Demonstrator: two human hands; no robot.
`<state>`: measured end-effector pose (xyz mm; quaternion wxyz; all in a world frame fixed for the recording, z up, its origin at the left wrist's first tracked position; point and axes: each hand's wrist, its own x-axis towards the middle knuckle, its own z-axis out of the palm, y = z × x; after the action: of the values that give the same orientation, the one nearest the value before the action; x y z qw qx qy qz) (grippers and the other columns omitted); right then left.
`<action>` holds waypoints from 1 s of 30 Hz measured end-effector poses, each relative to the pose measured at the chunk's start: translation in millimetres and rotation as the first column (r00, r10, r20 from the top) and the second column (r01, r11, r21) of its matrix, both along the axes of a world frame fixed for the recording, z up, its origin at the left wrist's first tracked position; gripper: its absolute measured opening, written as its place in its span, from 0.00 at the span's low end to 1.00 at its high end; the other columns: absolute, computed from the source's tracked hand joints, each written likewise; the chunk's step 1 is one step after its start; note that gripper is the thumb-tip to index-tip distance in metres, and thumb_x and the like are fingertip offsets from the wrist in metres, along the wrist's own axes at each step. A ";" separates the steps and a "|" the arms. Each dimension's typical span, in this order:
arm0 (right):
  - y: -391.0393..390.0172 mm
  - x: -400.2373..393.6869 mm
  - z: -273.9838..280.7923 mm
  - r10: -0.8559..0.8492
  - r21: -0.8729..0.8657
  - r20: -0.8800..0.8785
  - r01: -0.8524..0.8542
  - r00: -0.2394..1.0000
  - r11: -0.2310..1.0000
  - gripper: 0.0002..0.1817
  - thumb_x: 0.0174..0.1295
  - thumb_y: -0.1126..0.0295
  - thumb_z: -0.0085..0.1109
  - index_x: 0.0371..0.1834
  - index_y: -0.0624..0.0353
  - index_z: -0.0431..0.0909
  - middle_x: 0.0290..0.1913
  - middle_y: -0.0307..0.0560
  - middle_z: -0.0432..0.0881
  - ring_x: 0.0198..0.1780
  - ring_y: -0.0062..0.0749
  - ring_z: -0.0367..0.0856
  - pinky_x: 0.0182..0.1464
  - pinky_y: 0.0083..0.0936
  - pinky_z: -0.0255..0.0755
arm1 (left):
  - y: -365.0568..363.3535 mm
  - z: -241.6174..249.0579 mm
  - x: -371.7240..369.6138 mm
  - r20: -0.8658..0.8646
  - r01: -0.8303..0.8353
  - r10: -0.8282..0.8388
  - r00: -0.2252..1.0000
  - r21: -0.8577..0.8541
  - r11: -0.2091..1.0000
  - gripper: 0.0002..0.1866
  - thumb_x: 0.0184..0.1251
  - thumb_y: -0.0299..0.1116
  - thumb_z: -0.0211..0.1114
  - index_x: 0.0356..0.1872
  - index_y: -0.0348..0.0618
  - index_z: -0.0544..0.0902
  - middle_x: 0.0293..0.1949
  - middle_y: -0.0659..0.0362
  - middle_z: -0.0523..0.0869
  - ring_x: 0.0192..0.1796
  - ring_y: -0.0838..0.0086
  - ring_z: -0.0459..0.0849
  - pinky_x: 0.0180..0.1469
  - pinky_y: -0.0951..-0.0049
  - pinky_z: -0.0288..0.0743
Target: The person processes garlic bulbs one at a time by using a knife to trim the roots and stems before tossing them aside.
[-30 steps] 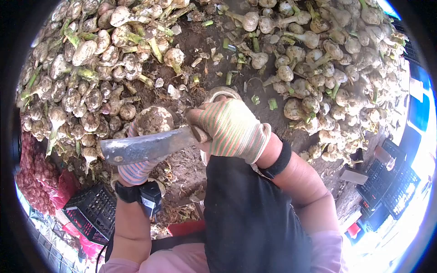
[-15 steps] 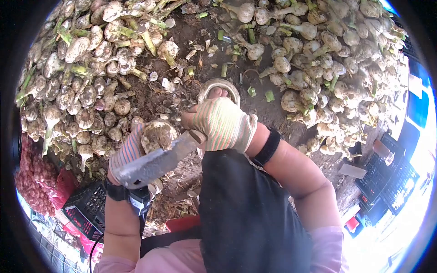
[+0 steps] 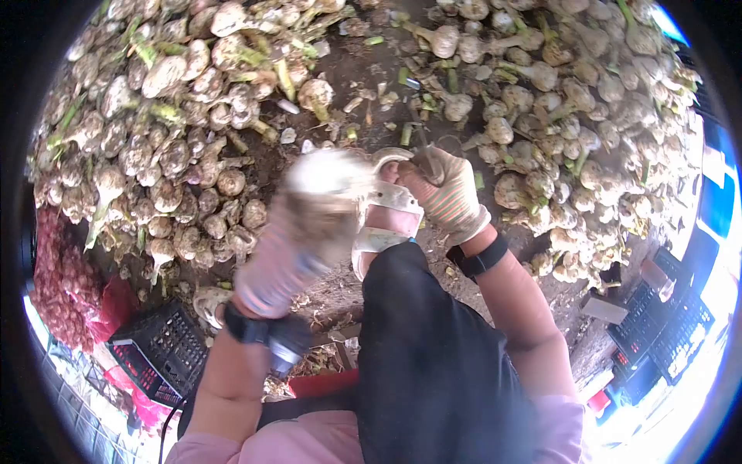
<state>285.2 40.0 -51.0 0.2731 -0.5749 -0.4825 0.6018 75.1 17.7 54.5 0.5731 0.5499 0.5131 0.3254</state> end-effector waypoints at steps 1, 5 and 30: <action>-6.2 -13.4 6.1 -0.233 -0.121 -0.451 0.199 0.862 0.972 0.09 0.61 0.72 0.56 0.42 0.60 0.78 0.32 0.41 0.82 0.35 0.22 0.80 0.37 0.20 0.75 | 0.9 5.4 17.3 -0.260 0.232 -0.117 0.959 0.475 0.849 0.27 0.52 0.38 0.71 0.53 0.41 0.75 0.52 0.53 0.78 0.53 0.63 0.77 0.53 0.67 0.72; -11.4 -7.7 -13.0 -0.036 -0.051 -0.217 0.025 0.976 0.998 0.10 0.60 0.74 0.56 0.44 0.63 0.78 0.37 0.38 0.82 0.40 0.17 0.77 0.43 0.17 0.72 | 34.7 8.4 8.8 0.032 0.138 -0.153 0.988 0.287 0.948 0.19 0.53 0.31 0.69 0.47 0.40 0.78 0.49 0.52 0.81 0.49 0.65 0.80 0.52 0.68 0.73; 20.2 -19.1 55.8 0.442 0.123 0.493 -0.563 0.750 0.818 0.14 0.42 0.62 0.63 0.32 0.54 0.77 0.23 0.51 0.77 0.29 0.47 0.79 0.32 0.36 0.73 | 15.4 -26.2 -36.9 0.211 -0.206 0.254 0.944 -0.224 0.953 0.35 0.46 0.40 0.75 0.55 0.41 0.69 0.43 0.59 0.79 0.41 0.74 0.80 0.44 0.75 0.76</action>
<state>266.1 60.2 4.9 0.0566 -0.5018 -0.7447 0.4364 38.2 33.0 28.3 0.6402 0.3831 0.5316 0.4010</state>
